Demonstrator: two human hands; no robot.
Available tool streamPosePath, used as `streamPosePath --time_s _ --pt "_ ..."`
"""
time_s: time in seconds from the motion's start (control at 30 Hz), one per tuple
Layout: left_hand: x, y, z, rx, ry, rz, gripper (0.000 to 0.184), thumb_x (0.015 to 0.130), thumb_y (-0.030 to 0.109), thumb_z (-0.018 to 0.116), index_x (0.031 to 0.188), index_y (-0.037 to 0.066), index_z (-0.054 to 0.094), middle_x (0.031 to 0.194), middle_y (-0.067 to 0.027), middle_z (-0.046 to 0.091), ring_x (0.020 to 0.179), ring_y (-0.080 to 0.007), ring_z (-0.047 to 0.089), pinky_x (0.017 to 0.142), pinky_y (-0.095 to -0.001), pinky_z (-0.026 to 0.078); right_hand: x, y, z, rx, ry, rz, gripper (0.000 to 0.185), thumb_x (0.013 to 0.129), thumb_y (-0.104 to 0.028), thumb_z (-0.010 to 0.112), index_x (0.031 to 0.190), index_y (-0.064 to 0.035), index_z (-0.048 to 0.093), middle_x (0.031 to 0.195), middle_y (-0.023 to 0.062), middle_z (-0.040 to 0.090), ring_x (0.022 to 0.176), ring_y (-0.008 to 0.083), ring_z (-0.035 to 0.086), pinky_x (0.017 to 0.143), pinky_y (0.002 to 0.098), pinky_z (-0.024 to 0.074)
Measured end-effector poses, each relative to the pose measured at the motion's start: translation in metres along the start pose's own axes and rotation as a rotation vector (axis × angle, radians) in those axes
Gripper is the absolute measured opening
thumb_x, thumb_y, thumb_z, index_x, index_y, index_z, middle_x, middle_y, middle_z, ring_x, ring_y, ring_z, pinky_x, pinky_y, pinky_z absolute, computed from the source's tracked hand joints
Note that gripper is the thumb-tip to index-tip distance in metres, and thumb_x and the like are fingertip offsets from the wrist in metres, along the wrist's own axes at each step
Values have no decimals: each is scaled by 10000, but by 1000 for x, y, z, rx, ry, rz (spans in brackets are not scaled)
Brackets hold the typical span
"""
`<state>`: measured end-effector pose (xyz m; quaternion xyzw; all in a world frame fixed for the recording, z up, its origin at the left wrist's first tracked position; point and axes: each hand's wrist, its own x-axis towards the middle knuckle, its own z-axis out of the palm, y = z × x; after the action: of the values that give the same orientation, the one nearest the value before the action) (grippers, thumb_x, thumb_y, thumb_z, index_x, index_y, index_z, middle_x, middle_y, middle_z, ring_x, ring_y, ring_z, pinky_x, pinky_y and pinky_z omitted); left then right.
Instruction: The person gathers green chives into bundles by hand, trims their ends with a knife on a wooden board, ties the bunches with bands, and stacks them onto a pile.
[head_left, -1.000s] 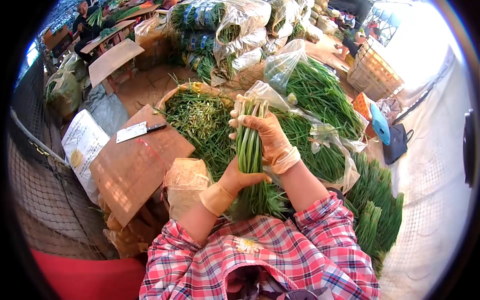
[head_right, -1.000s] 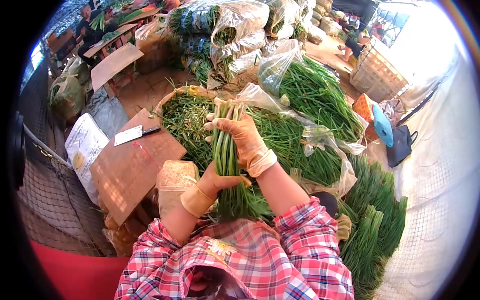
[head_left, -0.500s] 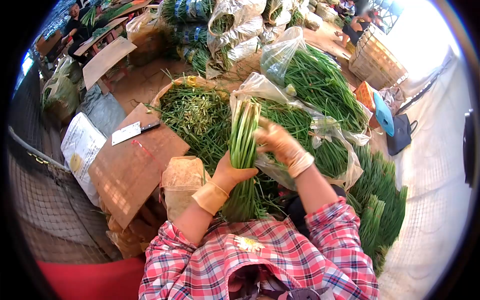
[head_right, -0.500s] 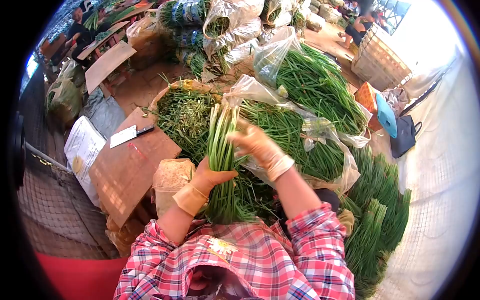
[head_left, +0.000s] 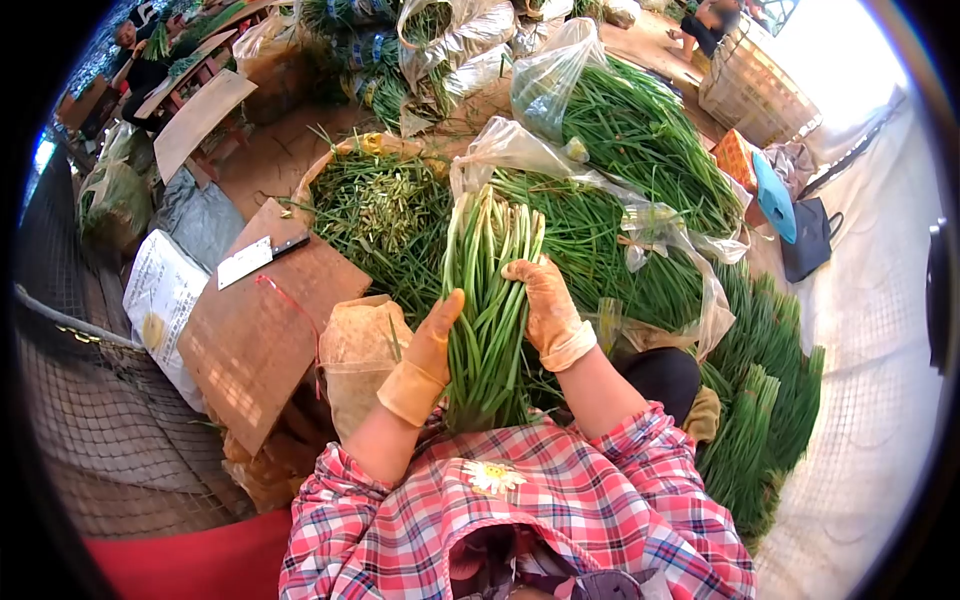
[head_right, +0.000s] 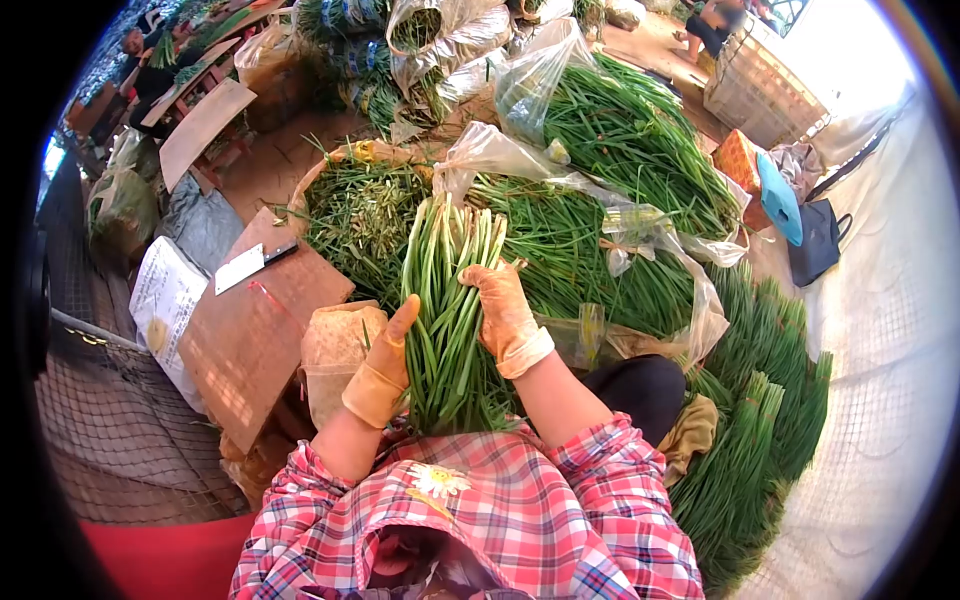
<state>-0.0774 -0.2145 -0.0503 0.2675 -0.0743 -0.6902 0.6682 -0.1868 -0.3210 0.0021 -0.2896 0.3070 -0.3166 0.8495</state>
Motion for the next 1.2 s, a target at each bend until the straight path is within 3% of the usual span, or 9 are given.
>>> streamPosePath --time_s 0.17,0.33,0.37,0.53,0.67,0.8,0.9,1.07,1.2 --pt "-9 -9 14 487 -74 266 899 624 328 829 1326 30 353 1250 -60 500 1150 -186 468 976 -326 379 2 12 4 129 123 -44 179 770 26 499 938 -35 505 769 57 577 616 191 613 563 328 553" --pt "-16 -10 21 395 -28 10 675 633 35 758 1238 43 457 1087 -53 581 972 -171 574 869 -302 461 -1 16 0 32 -79 -112 311 786 -18 559 1093 -17 508 868 63 615 695 187 629 624 322 561" --pt "-13 -14 13 426 -38 18 630 649 31 748 1217 30 476 1057 -71 601 930 -189 599 828 -317 488 0 13 -6 8 -207 -87 506 759 -35 639 1230 -29 453 1090 126 578 946 225 604 817 360 513" --pt "-11 -16 9 524 12 108 540 668 22 733 1161 4 513 1005 -88 625 830 -203 629 701 -331 537 -12 -33 -7 -690 -47 -623 921 707 -145 762 1437 -94 203 1457 158 249 1337 257 259 1082 391 182" --pt "-6 -23 0 577 33 71 530 670 11 729 1155 5 517 997 -79 624 830 -195 627 711 -323 529 -13 -71 2 -1888 -118 -1069 468 713 -249 735 1126 -95 576 1258 85 492 1240 305 381 1006 394 333" --pt "-8 -28 6 579 79 147 532 667 -14 721 1158 11 515 945 -86 625 811 -211 636 704 -338 536 3 -79 6 -2031 -229 -1172 300 722 -277 719 955 -108 638 1119 67 583 1115 268 502 929 356 397" --pt "-11 -25 12 507 32 95 558 660 -16 733 1168 11 504 959 -76 617 829 -197 628 678 -319 546 23 -108 13 -1539 18 -1223 196 741 -253 702 856 -105 647 785 60 646 739 252 607 720 367 468" --pt "-9 -29 15 562 9 123 583 655 -4 757 1178 13 497 971 -79 616 838 -187 620 685 -325 546 12 -113 46 -2143 -227 -1028 465 714 -552 642 774 -94 698 807 107 642 812 265 601 765 393 456" --pt "-12 -31 21 602 56 179 605 658 16 771 1193 11 489 1015 -62 608 885 -155 591 773 -305 513 16 -114 55 -2200 -188 -457 410 639 -450 742 745 -65 648 774 124 624 759 282 595 715 376 452"
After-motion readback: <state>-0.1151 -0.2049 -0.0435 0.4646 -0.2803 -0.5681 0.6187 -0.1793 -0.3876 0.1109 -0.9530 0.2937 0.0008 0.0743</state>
